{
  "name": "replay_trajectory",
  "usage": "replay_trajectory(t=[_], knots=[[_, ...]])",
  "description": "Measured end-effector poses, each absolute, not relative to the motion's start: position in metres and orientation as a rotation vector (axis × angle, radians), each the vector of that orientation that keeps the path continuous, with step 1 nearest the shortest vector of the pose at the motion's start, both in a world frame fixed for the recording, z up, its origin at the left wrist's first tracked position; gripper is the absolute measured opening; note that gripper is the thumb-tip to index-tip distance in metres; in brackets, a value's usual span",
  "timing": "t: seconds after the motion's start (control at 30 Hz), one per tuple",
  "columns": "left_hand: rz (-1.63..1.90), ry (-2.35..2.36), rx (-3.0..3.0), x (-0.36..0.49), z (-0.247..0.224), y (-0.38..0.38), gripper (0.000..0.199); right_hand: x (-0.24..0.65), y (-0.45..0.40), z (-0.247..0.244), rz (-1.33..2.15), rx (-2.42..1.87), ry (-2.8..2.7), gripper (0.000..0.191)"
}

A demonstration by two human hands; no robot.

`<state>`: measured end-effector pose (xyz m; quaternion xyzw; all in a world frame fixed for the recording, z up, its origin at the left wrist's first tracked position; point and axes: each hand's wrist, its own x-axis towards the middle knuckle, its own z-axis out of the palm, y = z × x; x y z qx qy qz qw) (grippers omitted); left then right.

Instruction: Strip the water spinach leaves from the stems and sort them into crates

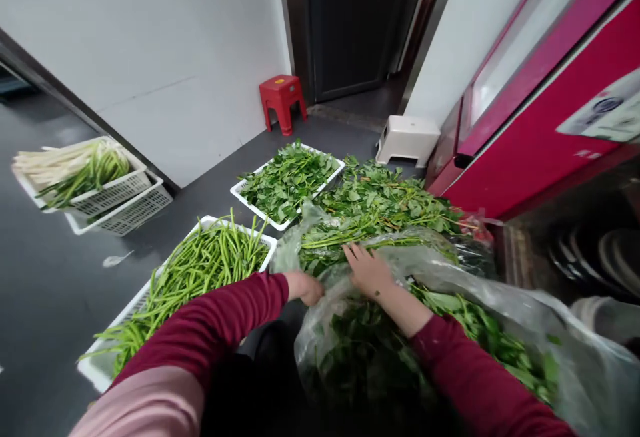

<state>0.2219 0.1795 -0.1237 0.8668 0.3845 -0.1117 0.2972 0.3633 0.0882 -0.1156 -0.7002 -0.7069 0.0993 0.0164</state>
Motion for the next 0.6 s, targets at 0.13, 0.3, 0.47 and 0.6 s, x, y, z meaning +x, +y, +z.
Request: replay_trajectory(t=[0.13,0.3,0.47,0.6], knots=[[-0.472,1.112,2.418,0.252,-0.159,0.229,0.013,0.374,0.094,-0.160,0.699,-2.356,-2.288,0.033],[-0.409,1.256,2.540,0.289,-0.209,0.289,0.038,0.386,0.051,-0.164,0.588,-2.077,-2.333,0.036],[-0.455,1.232,2.477,0.282,-0.237,0.314,0.039,0.388,0.001,-0.142,0.556,-1.764,-2.285,0.042],[-0.457,1.112,2.322,0.275,-0.220,0.345,0.041,0.399,-0.033,-0.130,0.606,-1.673,-2.152,0.040]])
